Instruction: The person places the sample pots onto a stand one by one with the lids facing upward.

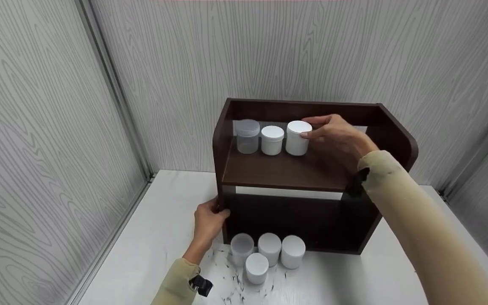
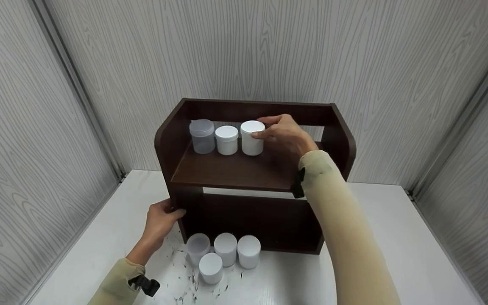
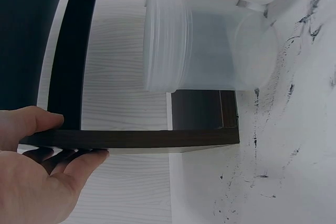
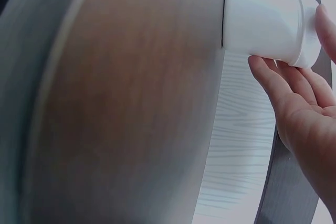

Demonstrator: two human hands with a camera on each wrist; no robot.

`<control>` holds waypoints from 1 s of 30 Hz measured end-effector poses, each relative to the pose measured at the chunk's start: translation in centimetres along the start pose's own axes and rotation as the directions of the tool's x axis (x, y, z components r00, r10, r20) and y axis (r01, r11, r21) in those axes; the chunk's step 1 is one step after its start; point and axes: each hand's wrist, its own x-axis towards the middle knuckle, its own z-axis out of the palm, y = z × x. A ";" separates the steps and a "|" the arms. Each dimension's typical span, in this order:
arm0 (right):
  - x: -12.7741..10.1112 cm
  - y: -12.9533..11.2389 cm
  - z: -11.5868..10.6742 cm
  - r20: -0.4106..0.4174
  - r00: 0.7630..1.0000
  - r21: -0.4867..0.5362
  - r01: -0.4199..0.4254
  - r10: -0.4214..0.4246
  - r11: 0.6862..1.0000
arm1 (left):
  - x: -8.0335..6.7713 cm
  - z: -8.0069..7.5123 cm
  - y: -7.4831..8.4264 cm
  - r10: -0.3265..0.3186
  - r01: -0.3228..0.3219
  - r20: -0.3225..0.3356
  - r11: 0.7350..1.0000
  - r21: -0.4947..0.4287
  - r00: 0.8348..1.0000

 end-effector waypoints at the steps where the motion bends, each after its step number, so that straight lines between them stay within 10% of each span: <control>1: 0.0 0.0 0.0 -0.001 1.000 0.004 -0.004 0.004 1.000 | 0.0 0.0 0.0 -0.001 0.001 -0.001 1.000 0.002 1.000; 19: -0.3 0.0 0.2 -0.002 1.000 0.102 -0.013 0.013 0.995 | 0.2 0.2 0.1 -0.006 0.006 -0.018 1.000 0.014 1.000; 26: -1.7 -0.2 0.6 -0.142 0.988 0.024 0.068 -0.064 0.997 | 0.1 0.1 0.1 -0.016 0.016 -0.006 1.000 0.020 1.000; 30: -3.4 -0.7 2.1 -0.295 0.934 -0.043 0.200 -0.204 0.979 | 0.1 0.1 0.2 -0.022 0.023 -0.021 0.999 0.029 1.000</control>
